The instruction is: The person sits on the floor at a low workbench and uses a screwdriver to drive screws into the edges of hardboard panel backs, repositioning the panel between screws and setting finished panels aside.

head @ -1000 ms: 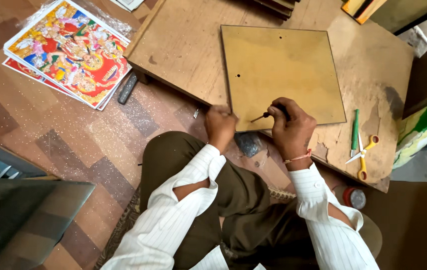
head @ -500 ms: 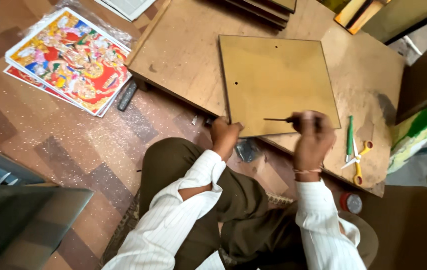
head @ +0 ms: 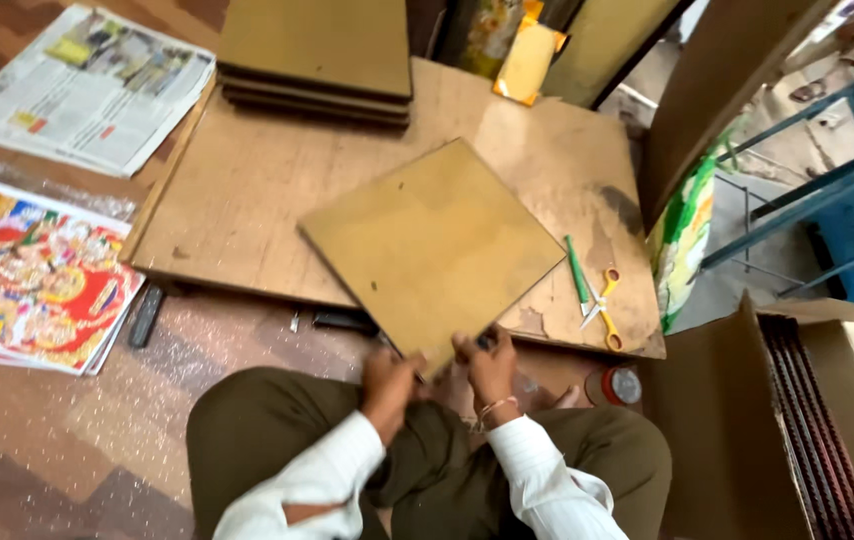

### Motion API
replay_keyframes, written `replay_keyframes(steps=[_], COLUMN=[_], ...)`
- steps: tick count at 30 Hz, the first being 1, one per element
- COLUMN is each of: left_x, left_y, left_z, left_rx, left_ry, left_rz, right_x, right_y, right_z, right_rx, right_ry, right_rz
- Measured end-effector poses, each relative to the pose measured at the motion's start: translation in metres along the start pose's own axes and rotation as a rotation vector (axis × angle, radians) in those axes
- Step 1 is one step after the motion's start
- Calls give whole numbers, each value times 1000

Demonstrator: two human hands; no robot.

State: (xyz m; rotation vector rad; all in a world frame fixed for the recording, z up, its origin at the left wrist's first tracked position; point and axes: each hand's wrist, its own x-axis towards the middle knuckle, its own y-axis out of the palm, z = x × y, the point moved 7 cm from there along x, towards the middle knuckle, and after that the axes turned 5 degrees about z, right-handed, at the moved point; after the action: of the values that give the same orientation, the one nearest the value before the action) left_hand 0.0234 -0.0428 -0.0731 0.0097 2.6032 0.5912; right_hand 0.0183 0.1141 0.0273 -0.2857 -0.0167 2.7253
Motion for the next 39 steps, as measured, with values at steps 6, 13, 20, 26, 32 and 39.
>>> replay_keyframes(steps=[6,13,20,26,32,39], left_x=[-21,14,21,16,17,16], left_y=[47,-2,-20,-6,-16,-11], left_z=[56,-14,-25,-16,-21,-25], left_rx=[-62,-342,-449,-493,-496,-487], left_ry=[-412,60,35,-29,24,17], left_rz=[261,-102,-296,-247,-326,-243], right_x=[22,89,56,-18,-14,-35], right_y=[-36,-45,-28,11,6,7], right_z=[17,49,57,34,25,31], right_rx=[-373,-780,-1037,-1158,-1094,-1026], right_ry=[18,-101,-542,-906,-936,-903], right_rz=[145,140,77,267,191,227])
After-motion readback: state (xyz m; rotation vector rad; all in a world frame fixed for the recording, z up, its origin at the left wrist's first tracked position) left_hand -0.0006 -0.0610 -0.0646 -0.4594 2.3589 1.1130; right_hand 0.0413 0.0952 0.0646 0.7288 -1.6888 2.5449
